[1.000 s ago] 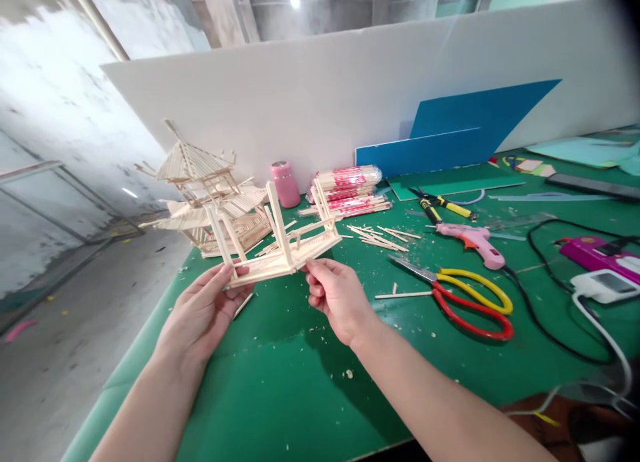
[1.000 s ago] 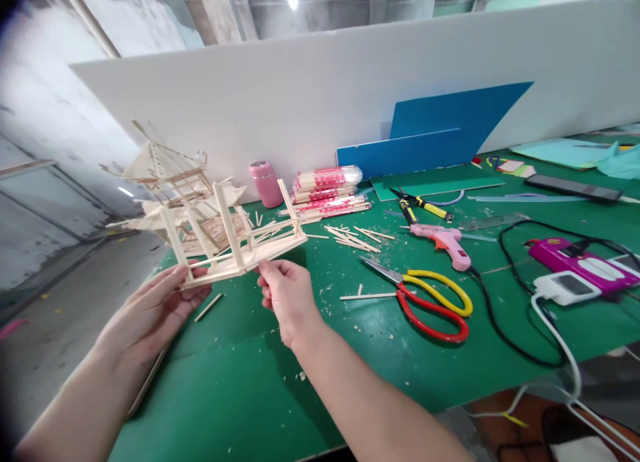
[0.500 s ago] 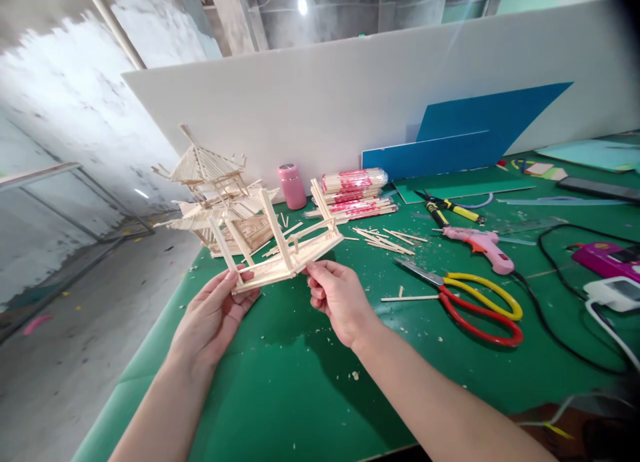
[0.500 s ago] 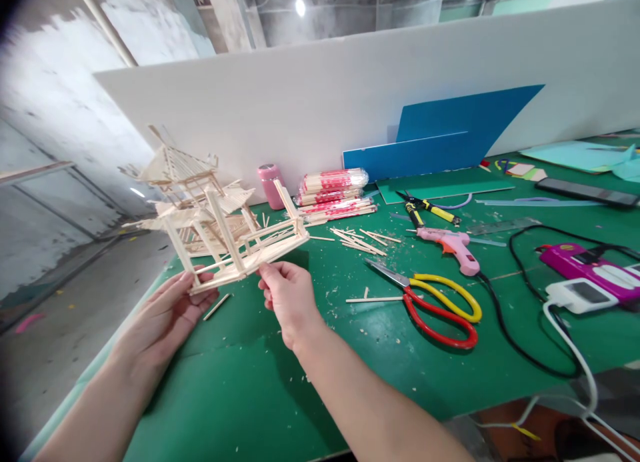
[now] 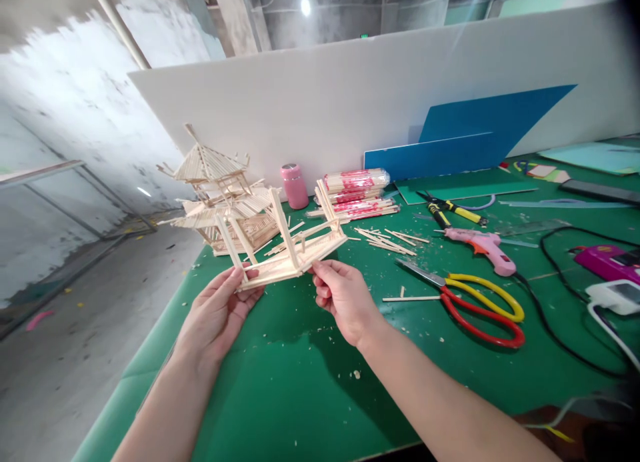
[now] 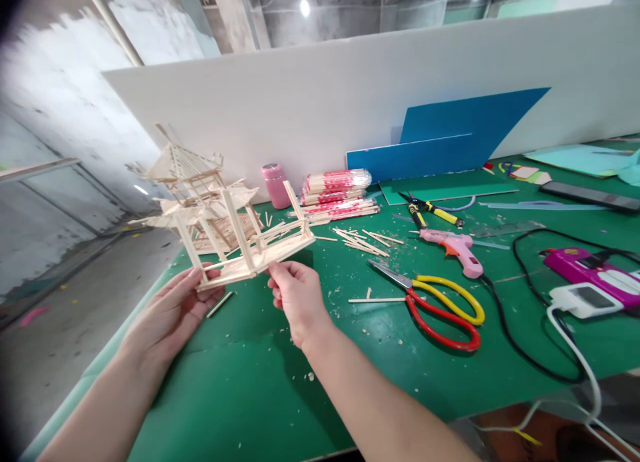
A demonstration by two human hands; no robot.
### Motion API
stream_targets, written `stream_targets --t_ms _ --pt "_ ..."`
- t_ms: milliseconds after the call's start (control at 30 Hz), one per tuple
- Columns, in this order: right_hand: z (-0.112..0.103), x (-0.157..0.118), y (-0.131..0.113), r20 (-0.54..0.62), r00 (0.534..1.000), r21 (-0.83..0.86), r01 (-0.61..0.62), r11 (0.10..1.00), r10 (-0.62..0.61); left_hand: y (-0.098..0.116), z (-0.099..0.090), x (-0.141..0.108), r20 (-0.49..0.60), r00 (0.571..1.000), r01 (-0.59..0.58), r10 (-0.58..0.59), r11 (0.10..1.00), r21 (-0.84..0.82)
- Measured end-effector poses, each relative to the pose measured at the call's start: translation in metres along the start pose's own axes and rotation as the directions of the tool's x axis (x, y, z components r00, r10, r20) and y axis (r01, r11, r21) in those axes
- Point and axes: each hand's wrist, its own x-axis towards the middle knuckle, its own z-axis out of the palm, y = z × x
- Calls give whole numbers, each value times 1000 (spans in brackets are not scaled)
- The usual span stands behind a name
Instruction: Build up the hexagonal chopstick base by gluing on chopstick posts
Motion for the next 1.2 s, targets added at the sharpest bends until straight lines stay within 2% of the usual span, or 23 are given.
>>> stream_targets --t_ms 267,433,733,967,1033,1067,1100,1133,1167,1200 --pt "-27 -5 -3 -77 997 -10 -10 1000 10 -7 17 -8 52 999 -3 3 1000 0" --pt "-43 -6 -2 -123 992 -11 -24 1000 23 -13 27 -14 130 991 -17 13 999 27" --pt "-61 -9 0 -161 987 -31 -24 999 18 -24 34 -24 169 985 -5 -14 994 112" --pt "-67 -21 2 -221 975 -127 7 992 -35 -29 46 -34 160 987 -9 -6 996 88" --pt "-66 -31 2 -241 962 -251 69 966 -131 -29 48 -36 166 986 -6 -8 996 85" --pt "-64 -36 2 -221 947 -385 135 913 -233 -29 48 -36 169 986 -8 -7 996 87" --pt "-62 -40 1 -155 919 -544 227 808 -363 -29 49 -36 172 985 -14 -1 996 91" --pt "-59 -43 0 -36 872 -690 332 643 -488 -30 49 -36 176 984 -23 6 995 95" --pt "-55 -44 -1 121 807 -790 430 436 -578 -30 49 -36 184 983 -31 13 995 98" --pt "-51 -43 -3 277 734 -831 507 229 -621 -31 48 -36 196 981 -37 17 994 99"
